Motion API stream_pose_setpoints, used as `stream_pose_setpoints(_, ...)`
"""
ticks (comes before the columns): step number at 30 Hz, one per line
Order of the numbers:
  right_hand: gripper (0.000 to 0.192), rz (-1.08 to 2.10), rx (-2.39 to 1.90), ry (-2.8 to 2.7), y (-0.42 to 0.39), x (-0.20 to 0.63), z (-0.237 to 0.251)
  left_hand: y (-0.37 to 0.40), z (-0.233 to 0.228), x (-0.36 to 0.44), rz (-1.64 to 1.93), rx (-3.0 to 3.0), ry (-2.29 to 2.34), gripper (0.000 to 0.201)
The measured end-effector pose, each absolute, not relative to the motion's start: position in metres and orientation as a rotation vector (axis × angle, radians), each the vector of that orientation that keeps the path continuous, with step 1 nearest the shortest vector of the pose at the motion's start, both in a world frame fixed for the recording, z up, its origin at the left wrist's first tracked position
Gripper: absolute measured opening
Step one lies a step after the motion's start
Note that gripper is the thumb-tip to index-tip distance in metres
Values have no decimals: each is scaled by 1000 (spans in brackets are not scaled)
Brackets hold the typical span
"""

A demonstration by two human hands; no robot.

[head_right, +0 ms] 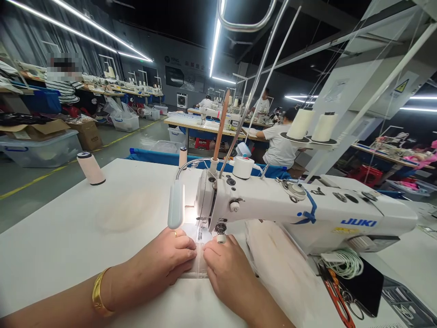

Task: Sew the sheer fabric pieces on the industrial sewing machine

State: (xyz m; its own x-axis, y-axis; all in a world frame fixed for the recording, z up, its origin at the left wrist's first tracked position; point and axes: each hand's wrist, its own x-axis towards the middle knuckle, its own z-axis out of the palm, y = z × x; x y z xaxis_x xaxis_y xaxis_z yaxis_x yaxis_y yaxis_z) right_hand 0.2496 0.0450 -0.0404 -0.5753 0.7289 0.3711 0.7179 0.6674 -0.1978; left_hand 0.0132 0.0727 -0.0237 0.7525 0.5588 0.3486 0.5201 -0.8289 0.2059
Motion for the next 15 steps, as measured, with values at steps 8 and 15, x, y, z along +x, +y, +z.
stream_pose_setpoints(8,41,-52,-1217,-2437,53,251,-48,85,-28,13,638,2853,931,22)
stream_pose_setpoints(15,35,67,-1085,-2435,46,250,-38,63,-26,13,745,2838,786,26)
